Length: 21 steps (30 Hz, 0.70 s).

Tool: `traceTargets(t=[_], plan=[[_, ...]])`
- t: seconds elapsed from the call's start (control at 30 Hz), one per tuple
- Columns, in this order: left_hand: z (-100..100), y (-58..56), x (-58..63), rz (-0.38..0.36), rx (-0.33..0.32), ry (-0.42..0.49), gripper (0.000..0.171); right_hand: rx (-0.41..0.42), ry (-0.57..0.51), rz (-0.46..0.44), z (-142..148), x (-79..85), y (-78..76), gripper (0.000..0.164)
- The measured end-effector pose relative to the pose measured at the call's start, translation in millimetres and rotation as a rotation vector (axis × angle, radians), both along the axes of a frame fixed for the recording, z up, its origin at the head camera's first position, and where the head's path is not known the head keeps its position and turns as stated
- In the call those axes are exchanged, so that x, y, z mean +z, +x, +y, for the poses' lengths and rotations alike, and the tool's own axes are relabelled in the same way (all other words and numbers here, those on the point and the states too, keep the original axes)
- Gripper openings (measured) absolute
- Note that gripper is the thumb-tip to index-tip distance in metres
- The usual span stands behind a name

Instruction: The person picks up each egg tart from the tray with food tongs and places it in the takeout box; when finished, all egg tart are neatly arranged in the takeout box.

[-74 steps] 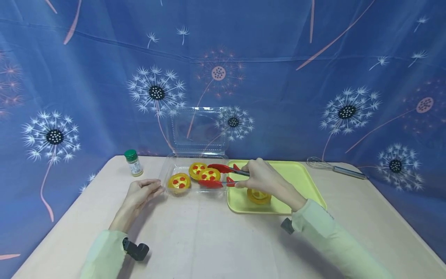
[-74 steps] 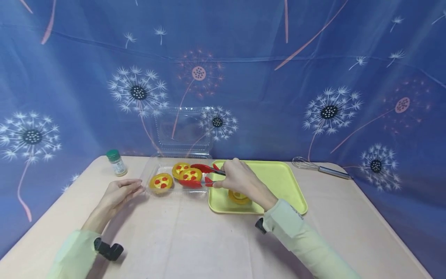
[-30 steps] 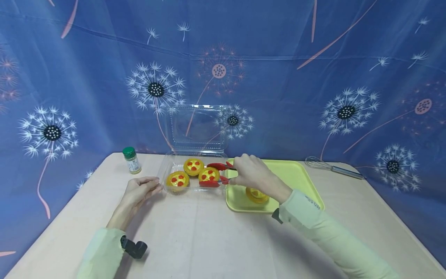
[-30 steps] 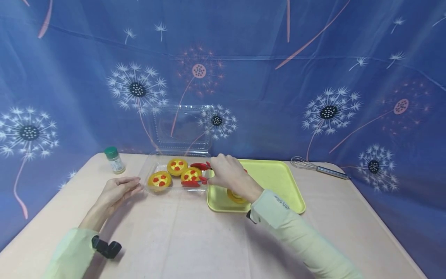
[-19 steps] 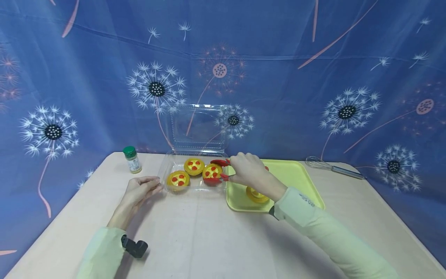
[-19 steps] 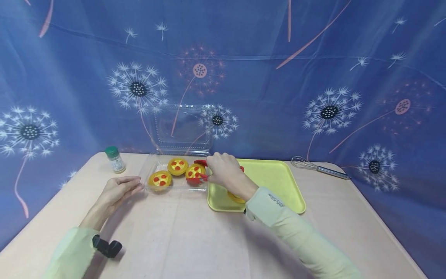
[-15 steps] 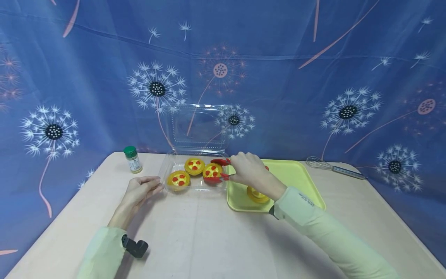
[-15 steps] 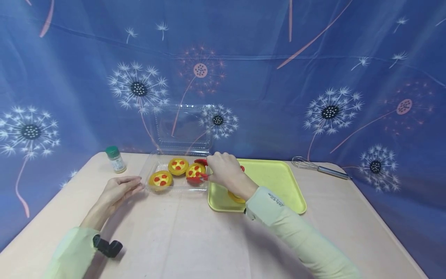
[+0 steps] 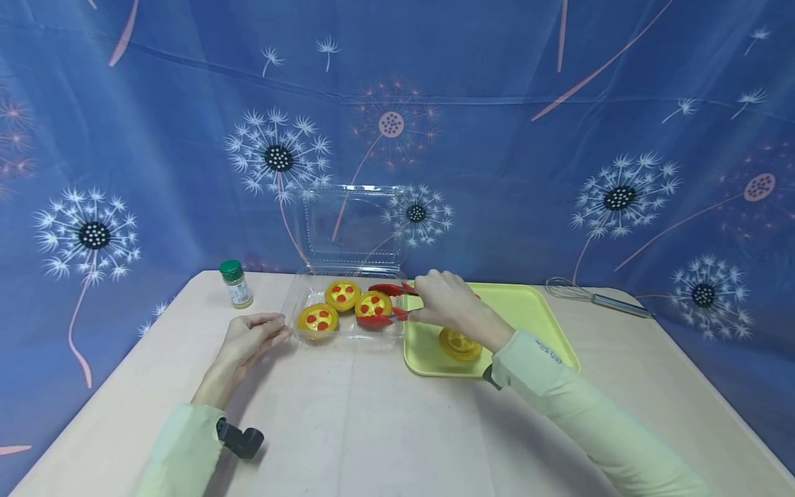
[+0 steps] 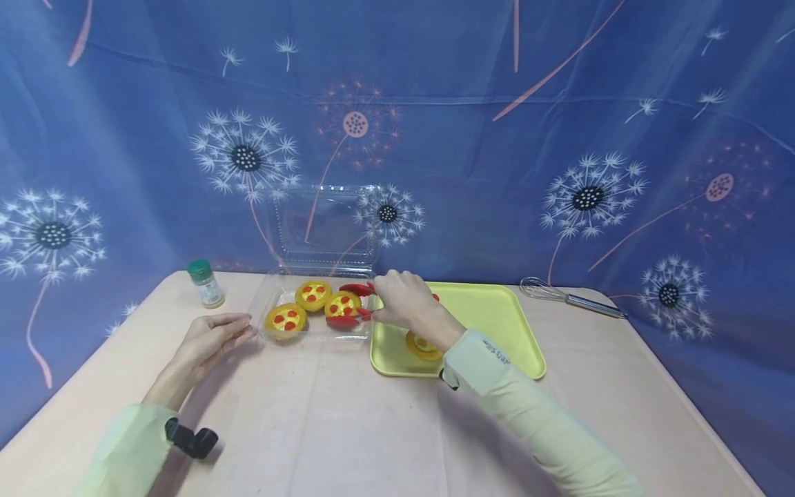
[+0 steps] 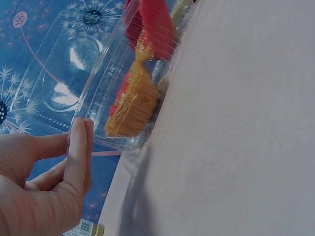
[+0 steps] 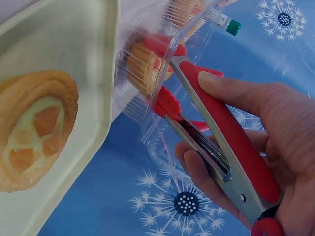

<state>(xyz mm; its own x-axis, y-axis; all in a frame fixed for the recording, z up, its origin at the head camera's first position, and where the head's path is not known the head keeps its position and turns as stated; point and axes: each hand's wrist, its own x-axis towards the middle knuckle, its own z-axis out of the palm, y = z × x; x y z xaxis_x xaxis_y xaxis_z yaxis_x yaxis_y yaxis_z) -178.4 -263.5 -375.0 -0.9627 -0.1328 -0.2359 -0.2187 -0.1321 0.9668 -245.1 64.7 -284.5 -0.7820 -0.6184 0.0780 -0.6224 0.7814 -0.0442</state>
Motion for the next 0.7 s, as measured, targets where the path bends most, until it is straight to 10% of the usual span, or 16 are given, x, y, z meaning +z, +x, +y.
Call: traceTargets(t=[0.7], plan=[[0, 1.7, 2.3, -0.001, 0.003, 0.005, 0.048, -0.014, 0.022, 0.037, -1, 5.2, -6.1, 0.038]])
